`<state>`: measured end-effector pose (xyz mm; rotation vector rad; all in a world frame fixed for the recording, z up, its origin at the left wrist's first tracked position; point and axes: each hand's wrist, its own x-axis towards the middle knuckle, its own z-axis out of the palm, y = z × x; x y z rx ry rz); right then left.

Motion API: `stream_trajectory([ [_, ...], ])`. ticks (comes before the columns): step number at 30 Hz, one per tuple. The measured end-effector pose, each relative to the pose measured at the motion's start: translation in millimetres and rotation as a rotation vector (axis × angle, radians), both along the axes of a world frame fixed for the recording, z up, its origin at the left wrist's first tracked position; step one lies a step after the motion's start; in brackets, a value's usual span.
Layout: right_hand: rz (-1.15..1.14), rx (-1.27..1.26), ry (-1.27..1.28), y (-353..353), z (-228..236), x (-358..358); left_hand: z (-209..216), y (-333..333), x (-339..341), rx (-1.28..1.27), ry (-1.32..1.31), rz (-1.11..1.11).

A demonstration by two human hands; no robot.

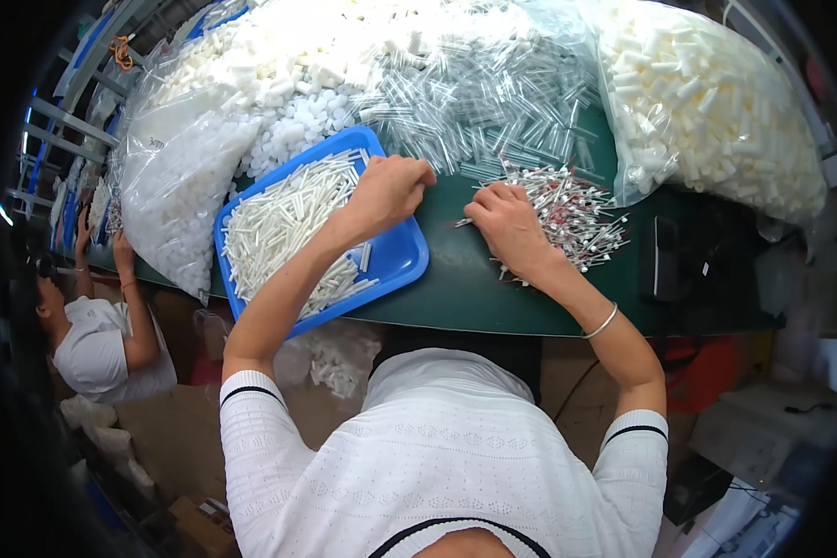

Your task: Assembling small white plastic components and thin rods at a factory workstation.

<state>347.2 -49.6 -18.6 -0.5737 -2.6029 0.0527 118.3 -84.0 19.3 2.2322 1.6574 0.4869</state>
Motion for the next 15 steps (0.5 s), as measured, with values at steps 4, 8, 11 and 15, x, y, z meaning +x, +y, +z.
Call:
stream_trajectory([
  [4,0.001,-0.178,0.113,2,4,22,-9,-25,16,0.146,-0.08,-0.005],
  [8,-0.002,-0.213,0.197,3,6,26,-12,-39,40,0.155,-0.126,-0.017],
  [11,0.006,-0.221,0.197,0,10,22,-11,-42,51,0.197,-0.193,0.045],
  [15,0.014,-0.243,0.203,-6,15,12,-19,-40,46,0.244,-0.088,0.033],
])
